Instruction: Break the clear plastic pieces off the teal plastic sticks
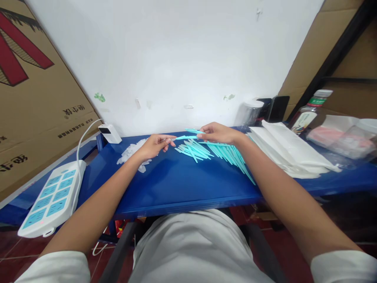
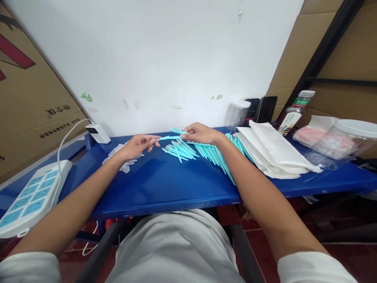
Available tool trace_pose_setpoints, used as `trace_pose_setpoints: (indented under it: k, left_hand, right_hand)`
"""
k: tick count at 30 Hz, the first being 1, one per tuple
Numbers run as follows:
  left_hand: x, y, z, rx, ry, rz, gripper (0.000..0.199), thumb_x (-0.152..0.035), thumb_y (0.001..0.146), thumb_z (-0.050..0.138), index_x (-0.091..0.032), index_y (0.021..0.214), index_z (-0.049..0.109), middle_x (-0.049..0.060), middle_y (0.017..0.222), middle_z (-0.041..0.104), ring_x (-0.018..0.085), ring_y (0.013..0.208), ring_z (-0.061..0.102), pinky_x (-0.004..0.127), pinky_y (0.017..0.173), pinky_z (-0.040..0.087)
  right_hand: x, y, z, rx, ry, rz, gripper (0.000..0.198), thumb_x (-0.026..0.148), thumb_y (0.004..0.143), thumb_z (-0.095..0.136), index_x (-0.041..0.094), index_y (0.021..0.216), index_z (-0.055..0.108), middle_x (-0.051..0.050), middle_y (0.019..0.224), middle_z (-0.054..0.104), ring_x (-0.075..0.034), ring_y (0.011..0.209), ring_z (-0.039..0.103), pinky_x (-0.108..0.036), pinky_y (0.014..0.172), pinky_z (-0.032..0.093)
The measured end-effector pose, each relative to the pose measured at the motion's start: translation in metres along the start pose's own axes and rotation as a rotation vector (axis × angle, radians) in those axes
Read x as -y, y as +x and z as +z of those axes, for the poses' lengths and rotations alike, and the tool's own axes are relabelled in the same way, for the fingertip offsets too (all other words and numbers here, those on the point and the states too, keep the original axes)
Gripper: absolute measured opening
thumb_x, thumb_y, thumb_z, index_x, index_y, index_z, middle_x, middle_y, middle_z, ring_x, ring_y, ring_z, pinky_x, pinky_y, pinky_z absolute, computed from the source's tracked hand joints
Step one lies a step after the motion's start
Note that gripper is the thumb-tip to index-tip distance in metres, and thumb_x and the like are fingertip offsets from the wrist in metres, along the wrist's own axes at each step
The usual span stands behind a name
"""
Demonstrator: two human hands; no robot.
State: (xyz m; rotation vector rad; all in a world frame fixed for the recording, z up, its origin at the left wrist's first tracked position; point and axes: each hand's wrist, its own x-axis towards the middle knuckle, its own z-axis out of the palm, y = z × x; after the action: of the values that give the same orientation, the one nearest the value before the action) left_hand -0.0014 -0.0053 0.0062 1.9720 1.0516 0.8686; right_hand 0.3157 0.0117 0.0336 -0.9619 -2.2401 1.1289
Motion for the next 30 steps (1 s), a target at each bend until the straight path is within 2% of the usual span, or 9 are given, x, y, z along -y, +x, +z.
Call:
trace_pose_setpoints:
  k: [6, 9, 14, 20, 26, 30]
  left_hand:
    - [0.000, -0.001, 0.001, -0.014, -0.026, -0.021, 0.059, -0.062, 0.085, 0.074, -0.012, 0.117, 0.078, 0.015, 0.104, 0.079, 0.013, 0.063, 0.058, 0.029, 0.064, 0.053]
    - [0.005, 0.000, 0.001, -0.081, -0.055, -0.021, 0.056, -0.059, 0.080, 0.080, -0.013, 0.113, 0.080, 0.015, 0.103, 0.080, 0.014, 0.064, 0.063, 0.031, 0.066, 0.056]
    - [0.012, 0.002, 0.003, -0.183, -0.134, 0.011, 0.052, -0.056, 0.075, 0.087, -0.013, 0.103, 0.080, 0.017, 0.103, 0.080, 0.021, 0.076, 0.073, 0.036, 0.076, 0.062]
    - [0.019, 0.003, 0.006, -0.237, -0.208, -0.019, 0.049, -0.052, 0.070, 0.092, -0.012, 0.097, 0.079, 0.017, 0.099, 0.080, 0.027, 0.092, 0.075, 0.037, 0.080, 0.062]
    - [0.021, 0.002, 0.006, -0.279, -0.255, -0.035, 0.049, -0.047, 0.064, 0.096, -0.014, 0.096, 0.081, 0.017, 0.107, 0.080, 0.028, 0.098, 0.076, 0.042, 0.096, 0.060]
    - [0.022, 0.003, 0.006, -0.331, -0.284, -0.042, 0.053, -0.047, 0.059, 0.099, -0.014, 0.097, 0.081, 0.016, 0.104, 0.080, 0.030, 0.100, 0.076, 0.044, 0.097, 0.060]
  right_hand:
    - [-0.002, 0.001, -0.001, 0.013, -0.018, -0.018, 0.047, 0.063, 0.088, 0.070, 0.017, 0.083, 0.066, 0.001, 0.073, 0.056, -0.010, 0.061, 0.040, -0.027, 0.055, 0.028]
    - [-0.001, 0.000, 0.000, 0.016, -0.011, -0.012, 0.047, 0.063, 0.089, 0.070, 0.017, 0.083, 0.065, 0.001, 0.073, 0.055, -0.010, 0.060, 0.039, -0.026, 0.054, 0.027]
    - [0.002, 0.000, 0.000, 0.010, 0.017, 0.018, 0.048, 0.064, 0.086, 0.072, 0.017, 0.082, 0.065, 0.001, 0.071, 0.055, -0.010, 0.058, 0.038, -0.026, 0.053, 0.026]
    - [-0.001, 0.000, 0.000, -0.011, 0.027, 0.049, 0.050, 0.067, 0.085, 0.073, 0.017, 0.082, 0.065, 0.002, 0.069, 0.053, -0.009, 0.056, 0.035, -0.027, 0.051, 0.025]
    - [-0.002, 0.000, -0.001, 0.029, 0.038, 0.047, 0.049, 0.065, 0.087, 0.072, 0.017, 0.081, 0.065, 0.002, 0.070, 0.050, -0.009, 0.057, 0.033, -0.027, 0.051, 0.024]
    - [-0.003, 0.001, -0.002, 0.020, 0.051, 0.067, 0.051, 0.067, 0.085, 0.073, 0.017, 0.081, 0.065, 0.002, 0.068, 0.050, -0.009, 0.056, 0.033, -0.027, 0.050, 0.023]
